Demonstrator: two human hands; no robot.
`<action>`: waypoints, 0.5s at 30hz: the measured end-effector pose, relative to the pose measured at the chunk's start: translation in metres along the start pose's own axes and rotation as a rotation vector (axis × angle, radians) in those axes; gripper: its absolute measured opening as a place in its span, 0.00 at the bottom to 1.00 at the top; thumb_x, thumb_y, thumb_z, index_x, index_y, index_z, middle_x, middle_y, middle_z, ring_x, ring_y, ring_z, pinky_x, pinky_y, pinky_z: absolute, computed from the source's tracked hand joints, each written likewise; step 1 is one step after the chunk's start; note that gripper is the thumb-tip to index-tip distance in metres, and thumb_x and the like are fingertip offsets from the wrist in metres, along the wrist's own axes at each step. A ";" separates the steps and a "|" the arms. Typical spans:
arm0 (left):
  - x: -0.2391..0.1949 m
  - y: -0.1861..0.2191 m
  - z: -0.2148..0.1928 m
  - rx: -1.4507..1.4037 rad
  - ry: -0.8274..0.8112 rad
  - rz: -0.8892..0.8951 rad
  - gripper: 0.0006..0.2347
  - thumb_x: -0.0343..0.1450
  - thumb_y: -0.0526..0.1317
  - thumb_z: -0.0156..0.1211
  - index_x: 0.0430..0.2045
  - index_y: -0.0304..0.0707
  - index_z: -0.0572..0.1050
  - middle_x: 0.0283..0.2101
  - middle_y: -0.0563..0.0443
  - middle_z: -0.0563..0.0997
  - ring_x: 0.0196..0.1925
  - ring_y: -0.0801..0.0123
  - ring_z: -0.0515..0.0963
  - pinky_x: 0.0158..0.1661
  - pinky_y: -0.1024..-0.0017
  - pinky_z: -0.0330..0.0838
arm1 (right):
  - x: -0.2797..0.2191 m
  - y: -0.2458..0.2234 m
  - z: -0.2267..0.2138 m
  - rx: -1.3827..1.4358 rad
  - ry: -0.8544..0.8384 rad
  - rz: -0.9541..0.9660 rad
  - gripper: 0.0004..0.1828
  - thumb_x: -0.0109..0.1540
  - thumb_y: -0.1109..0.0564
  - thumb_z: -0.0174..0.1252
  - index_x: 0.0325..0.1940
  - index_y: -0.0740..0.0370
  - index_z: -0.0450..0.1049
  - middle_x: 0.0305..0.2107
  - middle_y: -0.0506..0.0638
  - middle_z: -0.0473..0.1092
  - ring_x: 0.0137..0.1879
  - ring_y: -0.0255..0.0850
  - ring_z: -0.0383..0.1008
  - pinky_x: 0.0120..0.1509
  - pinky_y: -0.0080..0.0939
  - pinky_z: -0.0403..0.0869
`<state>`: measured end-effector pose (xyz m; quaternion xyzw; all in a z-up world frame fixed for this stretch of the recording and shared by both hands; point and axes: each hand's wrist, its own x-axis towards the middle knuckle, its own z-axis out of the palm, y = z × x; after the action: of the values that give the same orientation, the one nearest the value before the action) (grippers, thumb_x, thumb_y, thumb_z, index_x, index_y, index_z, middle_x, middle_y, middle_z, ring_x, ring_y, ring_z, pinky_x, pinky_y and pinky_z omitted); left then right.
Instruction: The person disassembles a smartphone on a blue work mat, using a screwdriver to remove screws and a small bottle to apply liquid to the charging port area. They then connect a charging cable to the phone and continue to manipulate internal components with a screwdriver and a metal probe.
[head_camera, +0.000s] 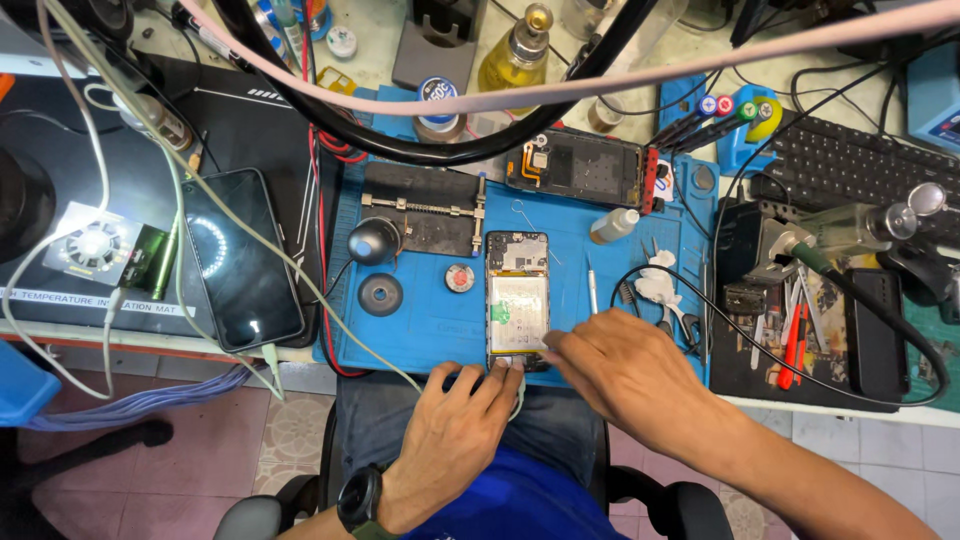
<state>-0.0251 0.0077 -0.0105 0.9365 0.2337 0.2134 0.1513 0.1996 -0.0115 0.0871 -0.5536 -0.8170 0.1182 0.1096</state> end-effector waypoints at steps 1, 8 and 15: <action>0.000 0.001 0.000 0.002 -0.009 -0.004 0.21 0.68 0.37 0.56 0.55 0.25 0.74 0.52 0.41 0.80 0.46 0.60 0.76 0.48 0.59 0.68 | 0.000 0.000 -0.002 0.026 -0.012 0.017 0.13 0.60 0.55 0.64 0.45 0.64 0.75 0.24 0.53 0.70 0.33 0.52 0.73 0.38 0.51 0.71; 0.002 -0.001 -0.003 -0.005 0.011 -0.021 0.20 0.69 0.38 0.58 0.55 0.26 0.74 0.51 0.42 0.81 0.45 0.60 0.76 0.48 0.57 0.68 | 0.008 -0.005 -0.009 0.011 -0.186 0.111 0.15 0.64 0.49 0.59 0.50 0.61 0.73 0.28 0.52 0.72 0.37 0.50 0.75 0.42 0.49 0.73; 0.003 0.003 -0.005 -0.060 -0.003 -0.063 0.19 0.70 0.39 0.61 0.55 0.26 0.74 0.51 0.44 0.80 0.49 0.58 0.75 0.52 0.54 0.67 | 0.002 -0.003 -0.002 0.165 -0.011 0.053 0.15 0.62 0.56 0.61 0.49 0.67 0.73 0.28 0.56 0.74 0.33 0.53 0.76 0.32 0.50 0.74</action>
<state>-0.0239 0.0072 -0.0044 0.9241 0.2563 0.2139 0.1862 0.1970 -0.0101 0.0898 -0.5636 -0.7901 0.1912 0.1470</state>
